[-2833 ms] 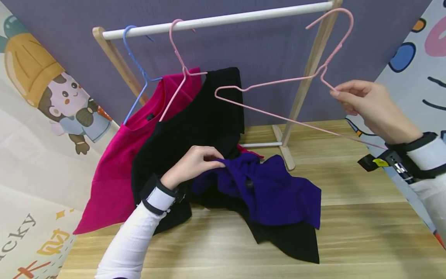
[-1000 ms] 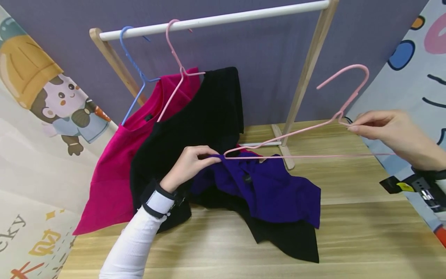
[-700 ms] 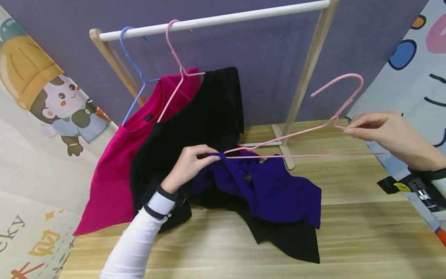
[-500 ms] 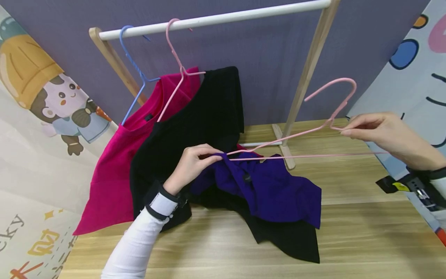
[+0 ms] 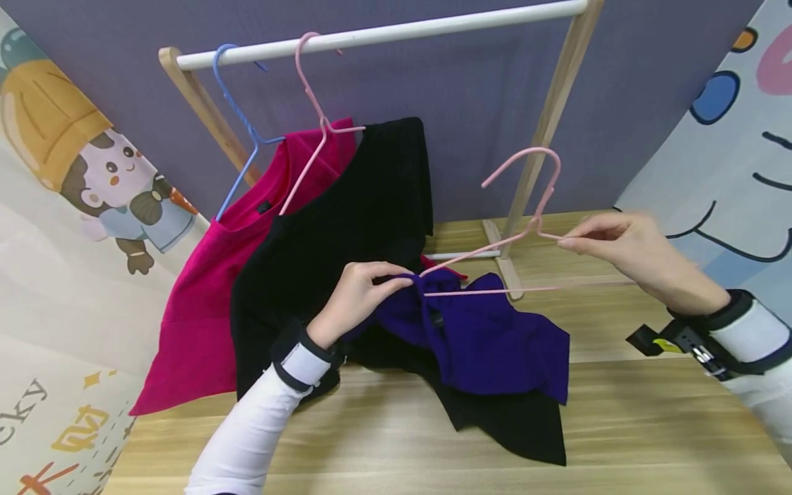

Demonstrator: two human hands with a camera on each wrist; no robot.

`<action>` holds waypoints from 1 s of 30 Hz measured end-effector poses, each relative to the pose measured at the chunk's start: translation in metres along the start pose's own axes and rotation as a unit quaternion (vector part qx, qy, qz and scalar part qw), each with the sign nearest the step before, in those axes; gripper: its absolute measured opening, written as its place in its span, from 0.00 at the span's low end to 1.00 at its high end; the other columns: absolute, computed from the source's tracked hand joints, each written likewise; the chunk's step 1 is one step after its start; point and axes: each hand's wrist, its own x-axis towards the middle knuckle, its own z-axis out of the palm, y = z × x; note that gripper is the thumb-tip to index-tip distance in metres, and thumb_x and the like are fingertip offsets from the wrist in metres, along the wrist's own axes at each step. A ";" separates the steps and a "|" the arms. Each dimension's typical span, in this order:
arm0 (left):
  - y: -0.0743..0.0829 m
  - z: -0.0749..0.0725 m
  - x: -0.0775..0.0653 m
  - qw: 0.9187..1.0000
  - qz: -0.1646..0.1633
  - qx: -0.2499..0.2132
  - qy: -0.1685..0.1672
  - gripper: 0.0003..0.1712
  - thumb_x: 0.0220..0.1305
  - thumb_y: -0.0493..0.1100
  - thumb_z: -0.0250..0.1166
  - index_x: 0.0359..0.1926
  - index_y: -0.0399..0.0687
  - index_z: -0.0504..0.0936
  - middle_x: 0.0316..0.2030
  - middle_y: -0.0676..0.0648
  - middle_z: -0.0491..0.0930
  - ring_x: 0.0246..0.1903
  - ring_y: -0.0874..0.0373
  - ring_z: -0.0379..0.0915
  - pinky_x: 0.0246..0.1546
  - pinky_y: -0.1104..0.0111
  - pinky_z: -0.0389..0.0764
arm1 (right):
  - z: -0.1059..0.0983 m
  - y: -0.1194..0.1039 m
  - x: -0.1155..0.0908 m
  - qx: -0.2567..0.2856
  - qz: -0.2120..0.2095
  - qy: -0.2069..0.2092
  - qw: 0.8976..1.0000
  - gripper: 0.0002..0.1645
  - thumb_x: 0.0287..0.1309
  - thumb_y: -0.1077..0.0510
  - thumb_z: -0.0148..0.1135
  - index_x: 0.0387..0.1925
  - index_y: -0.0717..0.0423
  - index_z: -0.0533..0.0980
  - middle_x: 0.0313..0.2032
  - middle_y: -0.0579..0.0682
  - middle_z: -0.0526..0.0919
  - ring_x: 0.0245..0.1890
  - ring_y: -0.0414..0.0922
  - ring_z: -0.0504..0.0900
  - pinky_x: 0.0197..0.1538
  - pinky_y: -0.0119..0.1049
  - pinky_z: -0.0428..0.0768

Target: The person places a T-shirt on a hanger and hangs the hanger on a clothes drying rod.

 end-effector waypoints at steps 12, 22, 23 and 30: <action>0.009 0.008 0.001 0.998 0.001 0.026 0.059 0.08 0.51 0.36 0.65 0.35 0.39 0.84 0.33 0.46 0.82 0.34 0.60 0.78 0.35 0.74 0.76 | 0.026 -0.016 -0.003 0.050 -0.009 0.015 0.999 0.14 0.51 0.52 0.62 0.36 0.56 0.80 0.30 0.42 0.80 0.32 0.39 0.73 0.32 0.28 0.69; 0.016 0.018 0.006 0.998 0.000 0.008 0.067 0.09 0.52 0.35 0.64 0.35 0.37 0.83 0.34 0.44 0.82 0.35 0.58 0.78 0.38 0.74 0.75 | 0.054 -0.020 0.007 0.080 -0.081 -0.013 0.993 0.09 0.49 0.56 0.63 0.30 0.59 0.80 0.27 0.44 0.81 0.25 0.39 0.75 0.26 0.28 0.71; 0.016 0.019 0.006 0.998 -0.003 0.007 0.067 0.09 0.51 0.35 0.64 0.35 0.37 0.83 0.34 0.44 0.82 0.35 0.58 0.78 0.38 0.73 0.75 | 0.057 -0.021 0.009 0.081 -0.087 -0.018 0.993 0.09 0.50 0.56 0.63 0.30 0.59 0.80 0.27 0.44 0.81 0.25 0.39 0.74 0.26 0.28 0.71; 0.019 0.025 0.006 0.998 -0.029 0.007 0.063 0.09 0.52 0.35 0.64 0.36 0.37 0.83 0.34 0.43 0.82 0.36 0.57 0.78 0.40 0.73 0.75 | 0.077 -0.023 0.013 0.087 -0.110 -0.033 0.989 0.08 0.49 0.59 0.63 0.29 0.61 0.79 0.22 0.44 0.78 0.19 0.38 0.67 0.20 0.30 0.64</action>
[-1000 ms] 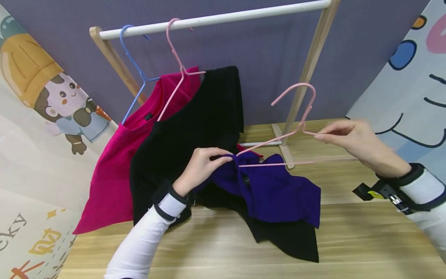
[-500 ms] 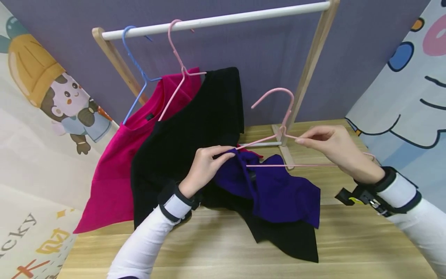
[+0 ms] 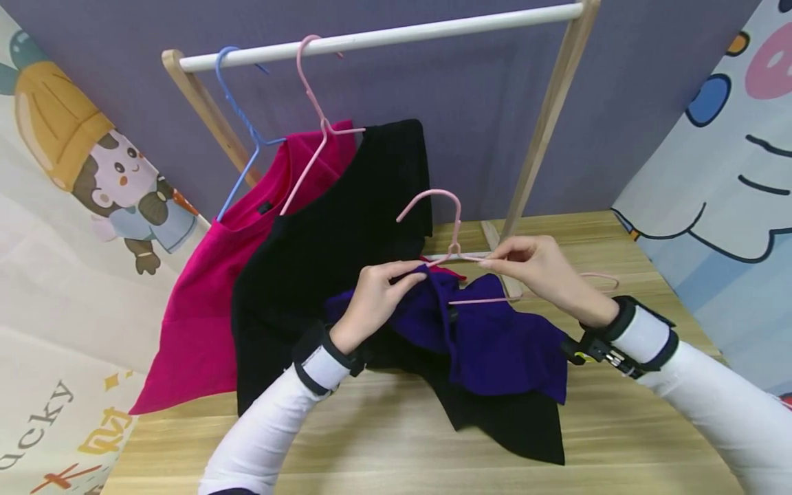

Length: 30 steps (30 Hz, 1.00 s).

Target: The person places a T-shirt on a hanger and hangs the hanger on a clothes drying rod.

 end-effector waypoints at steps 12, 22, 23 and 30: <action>-0.006 0.005 0.003 0.999 -0.031 0.013 0.003 0.09 0.52 0.36 0.64 0.36 0.38 0.83 0.34 0.44 0.82 0.37 0.57 0.78 0.41 0.71 0.75 | 0.021 0.006 0.010 -0.038 -0.040 0.004 0.998 0.07 0.49 0.64 0.63 0.33 0.62 0.78 0.23 0.48 0.75 0.21 0.38 0.69 0.23 0.27 0.67; -0.011 -0.003 0.006 0.998 -0.055 0.016 0.020 0.10 0.53 0.37 0.64 0.37 0.38 0.83 0.36 0.44 0.82 0.38 0.56 0.78 0.42 0.70 0.75 | 0.020 -0.011 -0.006 0.002 -0.130 0.022 0.991 0.11 0.48 0.70 0.61 0.37 0.59 0.77 0.36 0.50 0.79 0.37 0.37 0.75 0.42 0.26 0.72; -0.012 -0.004 0.006 0.998 -0.057 0.016 0.022 0.10 0.53 0.37 0.64 0.37 0.39 0.83 0.36 0.44 0.82 0.38 0.56 0.78 0.42 0.70 0.74 | 0.022 -0.010 -0.009 -0.004 -0.141 0.010 0.990 0.11 0.47 0.70 0.61 0.36 0.59 0.77 0.35 0.50 0.79 0.36 0.38 0.75 0.42 0.26 0.72; -0.013 -0.008 0.008 0.997 -0.071 0.008 0.033 0.10 0.53 0.38 0.64 0.37 0.39 0.83 0.36 0.43 0.82 0.39 0.56 0.77 0.43 0.69 0.74 | 0.045 0.013 -0.025 -0.084 -0.148 -0.120 0.978 0.18 0.46 0.63 0.65 0.43 0.59 0.74 0.36 0.47 0.80 0.35 0.41 0.76 0.37 0.32 0.74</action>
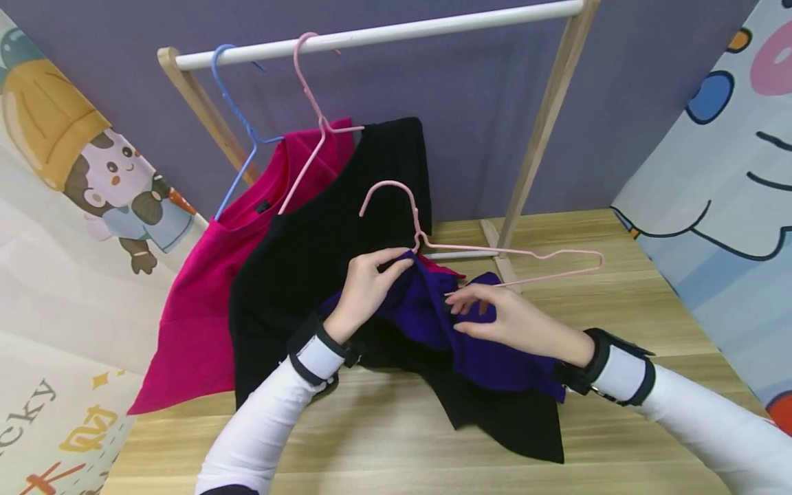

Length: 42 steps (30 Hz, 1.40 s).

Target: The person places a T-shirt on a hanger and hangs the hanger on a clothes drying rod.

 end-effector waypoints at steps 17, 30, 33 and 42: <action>-0.006 -0.008 0.000 0.999 -0.024 -0.014 0.019 0.09 0.54 0.37 0.63 0.36 0.37 0.83 0.35 0.43 0.82 0.38 0.55 0.77 0.42 0.68 0.74 | 0.027 0.016 -0.028 -0.157 -0.048 -0.105 0.981 0.16 0.48 0.51 0.64 0.39 0.52 0.76 0.32 0.42 0.77 0.32 0.38 0.74 0.34 0.30 0.74; -0.019 -0.021 -0.010 0.996 -0.024 -0.083 0.026 0.11 0.54 0.35 0.62 0.40 0.37 0.81 0.37 0.43 0.81 0.38 0.58 0.76 0.40 0.74 0.73 | -0.010 0.049 -0.044 -0.095 -0.087 0.078 0.989 0.12 0.39 0.69 0.67 0.28 0.54 0.76 0.27 0.41 0.74 0.25 0.33 0.70 0.28 0.21 0.69; -0.012 -0.025 -0.013 0.996 -0.020 -0.079 0.026 0.10 0.54 0.32 0.61 0.39 0.33 0.81 0.35 0.40 0.81 0.35 0.58 0.75 0.37 0.77 0.71 | -0.024 0.050 -0.045 -0.127 -0.062 0.121 0.983 0.12 0.38 0.68 0.68 0.27 0.54 0.77 0.29 0.44 0.76 0.27 0.34 0.72 0.29 0.21 0.69; 0.009 -0.032 -0.018 0.998 -0.018 -0.051 0.012 0.09 0.52 0.28 0.60 0.37 0.27 0.80 0.28 0.37 0.79 0.27 0.62 0.67 0.30 0.77 0.67 | -0.054 0.050 -0.050 -0.210 -0.017 0.160 0.964 0.09 0.40 0.67 0.66 0.28 0.57 0.79 0.28 0.47 0.80 0.26 0.31 0.70 0.29 0.21 0.66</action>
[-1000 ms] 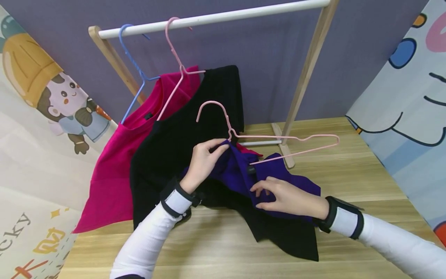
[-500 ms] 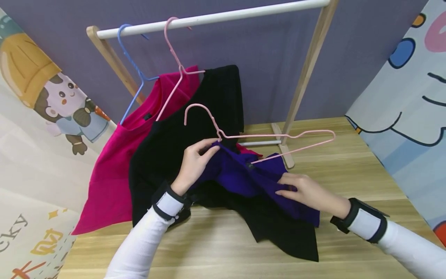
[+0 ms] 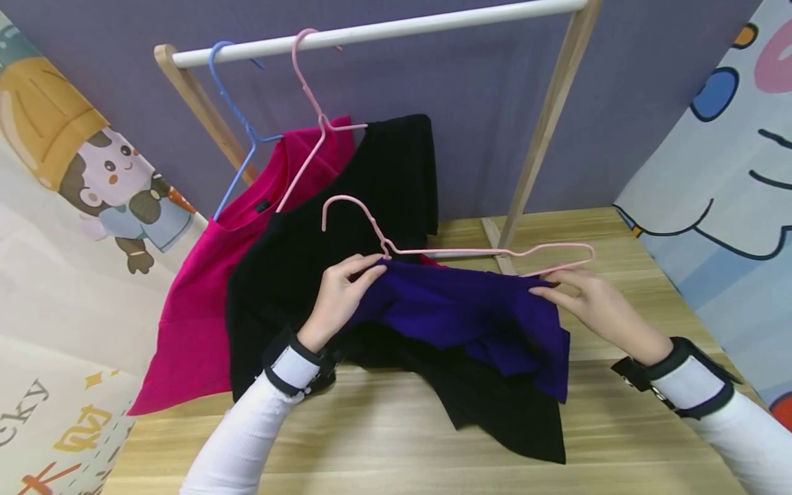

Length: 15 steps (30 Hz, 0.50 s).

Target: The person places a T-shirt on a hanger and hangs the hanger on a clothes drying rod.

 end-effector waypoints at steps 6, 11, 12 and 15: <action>-0.014 -0.001 -0.005 1.000 0.000 0.002 -0.018 0.10 0.53 0.29 0.61 0.38 0.29 0.81 0.28 0.38 0.79 0.27 0.60 0.68 0.29 0.76 0.68 | -0.015 0.011 0.003 0.014 -0.062 0.069 0.996 0.07 0.47 0.61 0.62 0.29 0.59 0.81 0.27 0.48 0.82 0.34 0.25 0.73 0.35 0.14 0.69; -0.044 0.000 -0.010 1.000 0.002 -0.001 -0.031 0.10 0.55 0.35 0.61 0.39 0.35 0.82 0.30 0.43 0.80 0.28 0.61 0.69 0.30 0.75 0.70 | -0.022 0.015 0.004 -0.012 -0.082 0.087 0.993 0.17 0.55 0.52 0.54 0.28 0.61 0.80 0.27 0.53 0.82 0.38 0.26 0.74 0.41 0.13 0.67; -0.044 -0.001 -0.011 0.999 0.004 -0.001 -0.033 0.10 0.55 0.36 0.61 0.39 0.36 0.82 0.30 0.44 0.80 0.28 0.62 0.70 0.30 0.75 0.70 | -0.023 0.016 0.004 -0.022 -0.088 0.092 0.992 0.20 0.56 0.49 0.51 0.28 0.61 0.80 0.27 0.53 0.82 0.37 0.28 0.75 0.42 0.13 0.66; -0.046 -0.001 -0.013 0.999 0.003 0.003 -0.041 0.10 0.56 0.35 0.61 0.39 0.35 0.82 0.32 0.43 0.80 0.30 0.61 0.72 0.32 0.74 0.72 | -0.026 0.017 0.006 -0.054 -0.109 0.103 0.987 0.25 0.59 0.45 0.47 0.27 0.62 0.79 0.27 0.53 0.82 0.31 0.38 0.78 0.44 0.13 0.65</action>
